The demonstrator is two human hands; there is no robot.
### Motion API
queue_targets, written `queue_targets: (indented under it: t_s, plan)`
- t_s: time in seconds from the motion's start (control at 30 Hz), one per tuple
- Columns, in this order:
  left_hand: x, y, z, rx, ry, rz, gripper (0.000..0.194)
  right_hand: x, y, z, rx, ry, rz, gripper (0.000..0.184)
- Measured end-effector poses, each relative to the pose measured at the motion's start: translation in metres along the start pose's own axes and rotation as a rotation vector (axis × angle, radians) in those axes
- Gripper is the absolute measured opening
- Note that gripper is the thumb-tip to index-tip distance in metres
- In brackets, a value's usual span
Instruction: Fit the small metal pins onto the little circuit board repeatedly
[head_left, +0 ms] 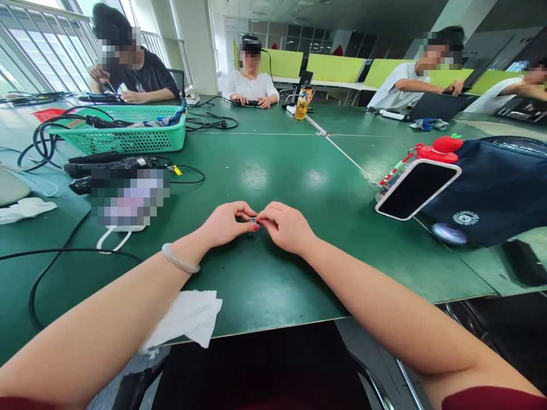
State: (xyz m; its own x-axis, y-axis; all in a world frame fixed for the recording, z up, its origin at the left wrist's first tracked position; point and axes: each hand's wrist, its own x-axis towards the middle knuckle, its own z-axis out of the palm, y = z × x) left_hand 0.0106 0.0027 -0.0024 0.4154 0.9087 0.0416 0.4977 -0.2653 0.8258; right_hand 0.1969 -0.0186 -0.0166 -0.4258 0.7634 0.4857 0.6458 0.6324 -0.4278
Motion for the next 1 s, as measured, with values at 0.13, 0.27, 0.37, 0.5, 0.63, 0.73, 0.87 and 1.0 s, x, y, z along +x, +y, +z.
queue_targets:
  t_s: [0.13,0.27,0.37,0.5,0.63,0.73,0.87,1.0]
  plan:
    - [-0.0005,0.0009,-0.0007,0.004,0.004,-0.005,0.028,-0.0007,-0.0002,0.0004,0.015,0.017,-0.012,0.019]
    - [-0.0011,0.0021,-0.0004,-0.007,0.003,-0.006,0.026,-0.0018,-0.0009,0.0003,0.033,0.038,-0.024,0.019]
    - [-0.0009,0.0022,-0.0001,-0.024,0.004,0.007,0.025,-0.0020,-0.0027,-0.0009,0.035,0.050,-0.028,0.022]
    - [0.0004,-0.0009,-0.0007,-0.044,0.018,0.013,0.025,-0.0022,-0.0034,-0.0025,0.036,0.079,-0.055,0.027]
    - [0.0013,-0.0024,-0.0015,-0.094,0.019,0.007,0.028,-0.0023,-0.0008,-0.0023,0.020,0.078,-0.069,0.026]
    - [0.0010,-0.0007,-0.0011,-0.115,0.021,0.008,0.027,-0.0021,0.0009,-0.0021,0.019,0.082,-0.047,0.027]
    - [0.0007,0.0001,-0.0004,-0.122,0.010,0.013,0.027,-0.0024,0.0014,-0.0032,-0.001,0.068,-0.023,0.029]
    - [0.0011,-0.0018,-0.0008,-0.127,0.017,0.019,0.028,-0.0024,0.0002,-0.0051,0.006,0.064,-0.011,0.032]
